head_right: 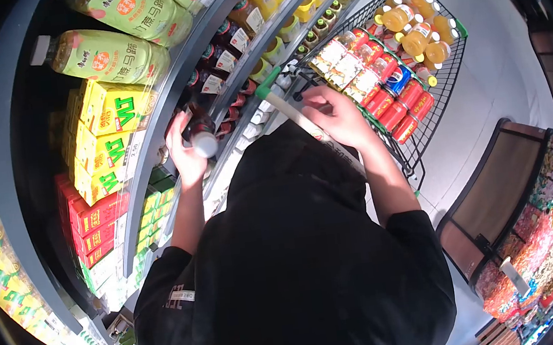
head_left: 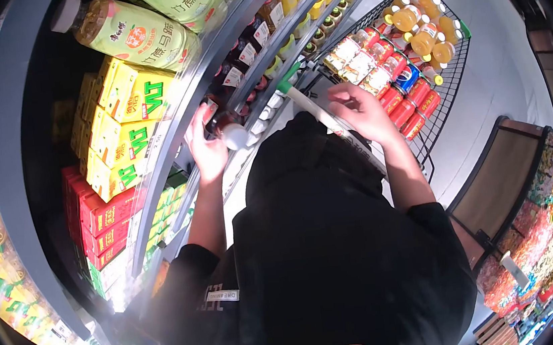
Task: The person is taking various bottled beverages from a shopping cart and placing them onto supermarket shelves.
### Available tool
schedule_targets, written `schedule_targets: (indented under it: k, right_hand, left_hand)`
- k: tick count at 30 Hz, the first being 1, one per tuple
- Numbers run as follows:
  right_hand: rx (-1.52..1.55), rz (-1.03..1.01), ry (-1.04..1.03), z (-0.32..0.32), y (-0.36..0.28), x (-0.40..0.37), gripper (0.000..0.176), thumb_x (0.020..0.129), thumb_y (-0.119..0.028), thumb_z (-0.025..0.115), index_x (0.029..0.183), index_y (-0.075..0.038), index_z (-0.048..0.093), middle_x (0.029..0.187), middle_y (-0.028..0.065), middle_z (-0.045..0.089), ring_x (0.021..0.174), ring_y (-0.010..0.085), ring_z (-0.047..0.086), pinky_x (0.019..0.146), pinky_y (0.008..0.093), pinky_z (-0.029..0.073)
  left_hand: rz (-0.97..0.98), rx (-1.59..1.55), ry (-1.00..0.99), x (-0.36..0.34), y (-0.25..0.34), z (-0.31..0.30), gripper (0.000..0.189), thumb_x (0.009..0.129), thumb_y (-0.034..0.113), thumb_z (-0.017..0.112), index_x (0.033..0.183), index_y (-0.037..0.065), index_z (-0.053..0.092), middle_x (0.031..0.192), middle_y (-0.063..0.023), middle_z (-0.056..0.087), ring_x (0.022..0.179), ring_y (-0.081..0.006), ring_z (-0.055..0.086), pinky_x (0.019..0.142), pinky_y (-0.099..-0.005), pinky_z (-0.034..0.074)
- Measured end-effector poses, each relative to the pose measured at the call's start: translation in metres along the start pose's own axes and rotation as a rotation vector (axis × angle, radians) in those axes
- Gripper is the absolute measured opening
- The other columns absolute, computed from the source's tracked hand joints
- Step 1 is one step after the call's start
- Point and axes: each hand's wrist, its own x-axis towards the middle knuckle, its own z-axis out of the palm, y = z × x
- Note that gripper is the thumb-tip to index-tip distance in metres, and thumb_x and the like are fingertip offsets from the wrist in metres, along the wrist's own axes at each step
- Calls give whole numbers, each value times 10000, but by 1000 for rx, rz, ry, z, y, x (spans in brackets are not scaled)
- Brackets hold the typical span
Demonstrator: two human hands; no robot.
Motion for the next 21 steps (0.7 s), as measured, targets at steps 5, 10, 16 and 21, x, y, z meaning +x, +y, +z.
schedule_targets:
  k: [5, 10, 16, 21]
  right_hand:
    - [82, 54, 75, -4, 27, -31, 317, 967, -171, 744, 1238, -36, 651, 1093, 44, 685, 952, 114, 638, 843, 275, 525]
    - [-111, 126, 147, 0, 37, -55, 388, 935, -215, 761, 1241, -10, 640, 1174, 109, 659, 977, 184, 657, 875, 333, 544]
    - [-229, 258, 146, 9, 64, -81, 497, 892, -320, 772, 1260, -23, 618, 1179, 179, 686, 1020, 303, 702, 909, 394, 552]
    - [-622, 257, 118, 21, 47, -98, 459, 916, -407, 681, 1201, -50, 636, 1097, 219, 729, 1051, 423, 692, 901, 525, 545]
  left_hand:
    - [-345, -253, -53, 14, -21, 26, 461, 785, 96, 902, 1180, -26, 699, 1054, -114, 748, 949, -208, 701, 899, -343, 541]
    - [-533, -514, -66, 29, -34, 43, 286, 874, 79, 842, 1123, 11, 718, 1050, -56, 760, 918, -126, 691, 873, -289, 536]
    - [-567, -455, -149, 31, -41, 47, 280, 897, 111, 825, 1133, 10, 713, 1071, -65, 759, 925, -133, 694, 866, -300, 536]
    - [-575, -426, -172, 31, -39, 47, 302, 893, 125, 832, 1133, 5, 696, 1078, -75, 755, 930, -142, 696, 868, -311, 537]
